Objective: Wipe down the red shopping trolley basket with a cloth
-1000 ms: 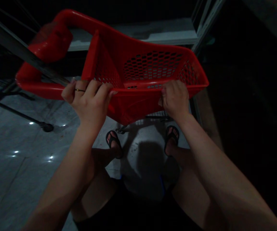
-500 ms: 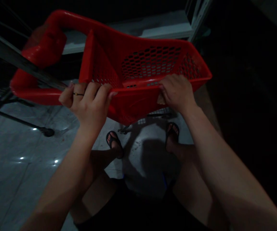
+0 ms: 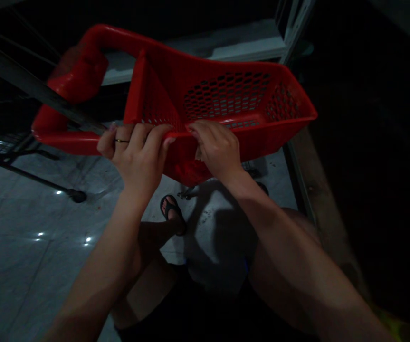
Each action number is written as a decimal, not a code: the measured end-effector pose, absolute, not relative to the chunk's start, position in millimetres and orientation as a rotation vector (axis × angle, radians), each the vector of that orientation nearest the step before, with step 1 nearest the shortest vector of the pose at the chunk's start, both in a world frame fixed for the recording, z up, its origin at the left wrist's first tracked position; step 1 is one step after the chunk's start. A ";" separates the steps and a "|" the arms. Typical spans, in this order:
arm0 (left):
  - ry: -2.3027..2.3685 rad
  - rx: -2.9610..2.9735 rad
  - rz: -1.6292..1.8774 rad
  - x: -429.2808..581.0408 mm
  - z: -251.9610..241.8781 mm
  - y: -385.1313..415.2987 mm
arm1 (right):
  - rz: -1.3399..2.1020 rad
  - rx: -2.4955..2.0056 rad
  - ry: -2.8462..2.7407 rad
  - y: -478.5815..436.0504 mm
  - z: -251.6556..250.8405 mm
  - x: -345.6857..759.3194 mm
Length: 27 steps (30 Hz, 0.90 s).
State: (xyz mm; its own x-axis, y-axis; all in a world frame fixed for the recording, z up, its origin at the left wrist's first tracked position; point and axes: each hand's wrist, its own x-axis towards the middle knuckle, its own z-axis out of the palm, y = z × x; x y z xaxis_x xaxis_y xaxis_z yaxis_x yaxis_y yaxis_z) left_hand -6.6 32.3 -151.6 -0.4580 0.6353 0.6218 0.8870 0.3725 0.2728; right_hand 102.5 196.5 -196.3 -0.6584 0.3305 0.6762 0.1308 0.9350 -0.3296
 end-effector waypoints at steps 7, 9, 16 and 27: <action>-1.706 -1.111 -0.678 -50.8 -127.7 -32.3 | 0.200 -0.570 -2.332 259.9 -206.7 153.1; -1.751 -1.076 -0.714 -67.8 -119.8 -43.4 | 0.205 -0.638 -2.282 262.0 -210.8 160.0; -1.904 -1.216 -0.834 -89.4 -118.7 -34.9 | 0.343 -0.608 -2.167 184.2 -195.6 114.6; -1.707 -1.195 -1.003 -73.9 -134.6 -9.7 | 0.328 -0.123 -2.118 142.4 -183.0 89.2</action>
